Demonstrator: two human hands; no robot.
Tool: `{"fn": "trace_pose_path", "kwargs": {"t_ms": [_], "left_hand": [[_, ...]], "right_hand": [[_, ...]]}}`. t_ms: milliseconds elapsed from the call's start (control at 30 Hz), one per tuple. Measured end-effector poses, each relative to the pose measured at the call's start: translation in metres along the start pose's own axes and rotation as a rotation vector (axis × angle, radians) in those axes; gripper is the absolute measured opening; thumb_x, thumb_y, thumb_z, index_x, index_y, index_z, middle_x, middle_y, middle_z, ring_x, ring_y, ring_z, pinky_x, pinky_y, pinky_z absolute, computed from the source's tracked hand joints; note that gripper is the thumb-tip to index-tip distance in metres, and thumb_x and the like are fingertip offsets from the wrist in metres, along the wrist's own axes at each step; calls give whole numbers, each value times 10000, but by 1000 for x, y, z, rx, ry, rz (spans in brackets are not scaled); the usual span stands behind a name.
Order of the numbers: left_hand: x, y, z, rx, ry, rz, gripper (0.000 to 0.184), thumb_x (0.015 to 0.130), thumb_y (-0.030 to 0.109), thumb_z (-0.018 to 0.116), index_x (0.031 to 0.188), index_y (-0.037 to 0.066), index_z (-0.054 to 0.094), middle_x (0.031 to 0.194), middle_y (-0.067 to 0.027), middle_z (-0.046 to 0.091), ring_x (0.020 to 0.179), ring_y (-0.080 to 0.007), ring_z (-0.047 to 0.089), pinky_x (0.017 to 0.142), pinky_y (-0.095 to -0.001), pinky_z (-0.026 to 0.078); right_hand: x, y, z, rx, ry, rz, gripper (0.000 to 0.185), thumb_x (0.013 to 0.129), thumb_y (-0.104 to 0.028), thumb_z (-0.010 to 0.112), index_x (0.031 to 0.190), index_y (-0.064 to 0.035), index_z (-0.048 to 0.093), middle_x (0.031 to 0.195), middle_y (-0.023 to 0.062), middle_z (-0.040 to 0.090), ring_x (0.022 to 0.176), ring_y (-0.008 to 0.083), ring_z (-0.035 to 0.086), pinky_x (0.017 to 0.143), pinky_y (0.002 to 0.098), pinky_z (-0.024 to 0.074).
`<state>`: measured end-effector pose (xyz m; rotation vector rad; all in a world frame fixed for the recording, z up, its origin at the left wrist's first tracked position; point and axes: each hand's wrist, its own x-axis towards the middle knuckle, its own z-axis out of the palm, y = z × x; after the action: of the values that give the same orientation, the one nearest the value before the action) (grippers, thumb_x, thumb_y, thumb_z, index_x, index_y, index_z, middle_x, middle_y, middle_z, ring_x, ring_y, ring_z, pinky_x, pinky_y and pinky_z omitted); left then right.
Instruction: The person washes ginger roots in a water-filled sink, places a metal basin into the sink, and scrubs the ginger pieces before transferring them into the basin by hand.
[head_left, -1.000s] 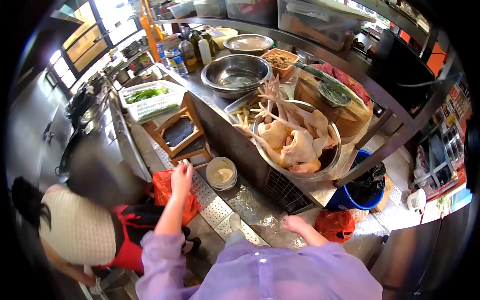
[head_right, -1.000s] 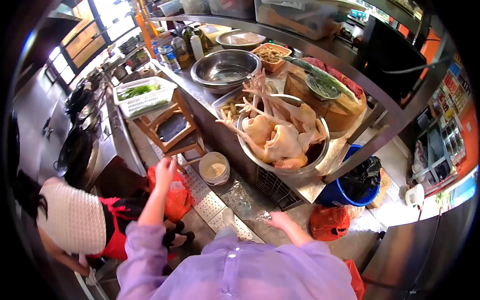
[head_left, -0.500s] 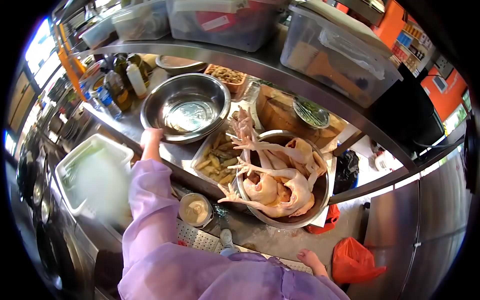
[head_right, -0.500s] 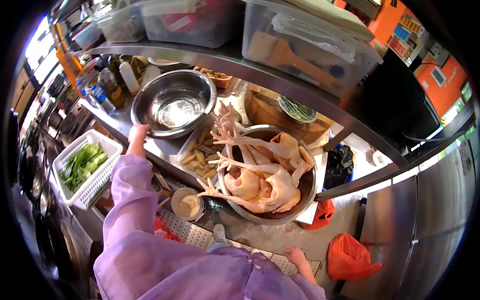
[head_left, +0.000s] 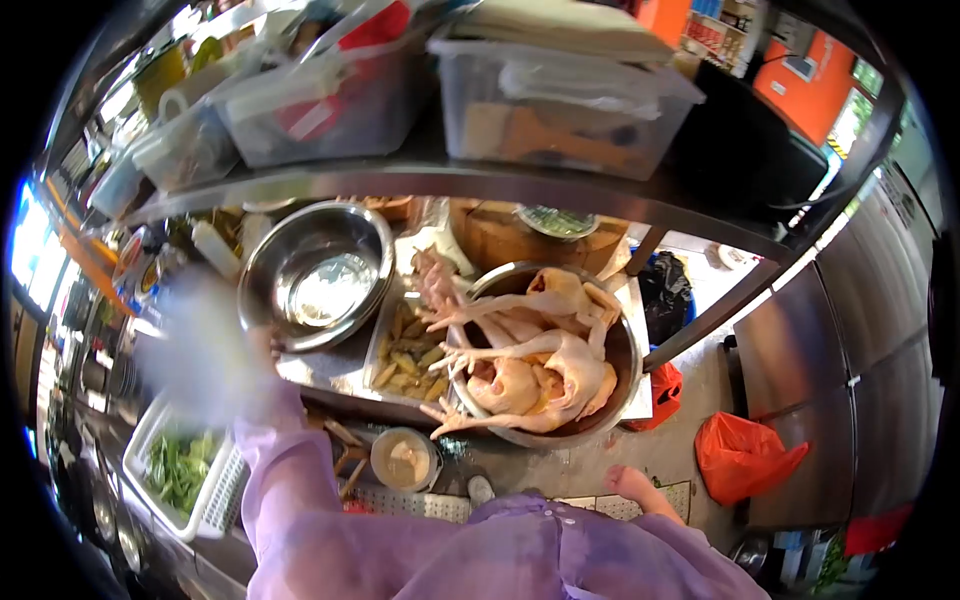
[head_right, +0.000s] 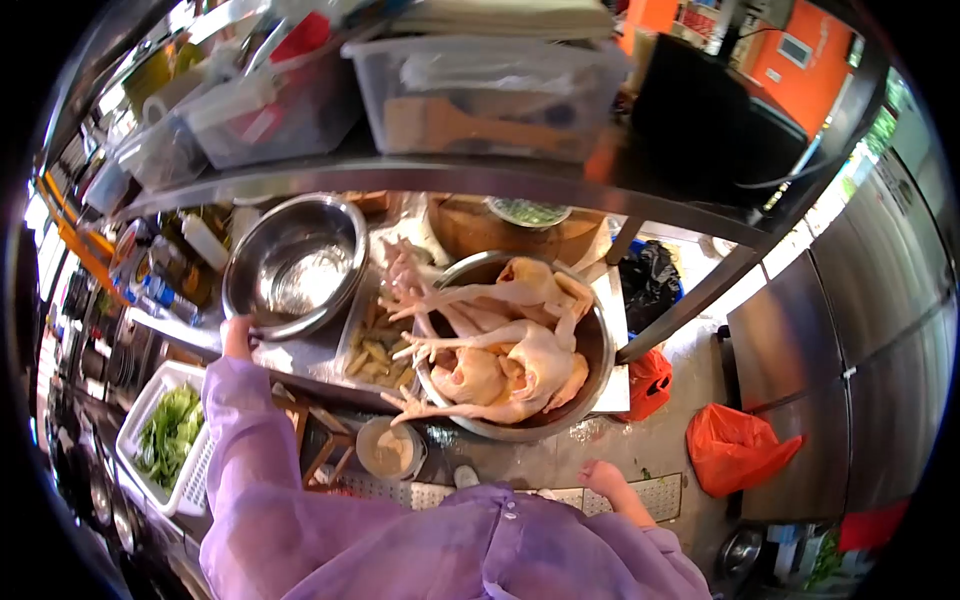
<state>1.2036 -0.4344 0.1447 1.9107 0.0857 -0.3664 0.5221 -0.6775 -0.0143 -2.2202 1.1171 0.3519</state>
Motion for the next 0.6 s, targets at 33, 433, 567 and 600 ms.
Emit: {"fn": "trace_pose_path", "kwargs": {"t_ms": [33,433,567,600], "left_hand": [[8,0,3,74,27,-108,162,667,170,588,722,20,567,651,-111,516,506,-209,507,448,-286,444],[78,-6,-12,-96,-64,290,107,630,146,527,597,48,498,548,-92,503,437,-183,499,368,-288,403],[71,47,-8,-167,86,-169,163,637,138,513,727,5,482,585,-113,497,418,-237,503,336,-334,437],[62,57,-8,-113,96,-186,175,634,131,508,739,-5,477,602,-125,507,403,-247,503,332,-336,443]], "right_hand": [[-2,-6,-7,12,33,8,407,716,-388,537,935,-47,579,882,166,584,825,320,553,749,373,436],[-18,16,-1,44,-60,60,291,717,-356,535,782,-75,576,787,154,581,740,352,541,657,413,439],[-8,12,-3,55,-59,-17,286,716,-345,530,764,-66,573,770,155,580,737,351,540,657,415,438],[-5,11,-3,63,-99,58,286,715,-342,529,756,-62,569,764,158,577,737,351,539,658,414,436]]}}
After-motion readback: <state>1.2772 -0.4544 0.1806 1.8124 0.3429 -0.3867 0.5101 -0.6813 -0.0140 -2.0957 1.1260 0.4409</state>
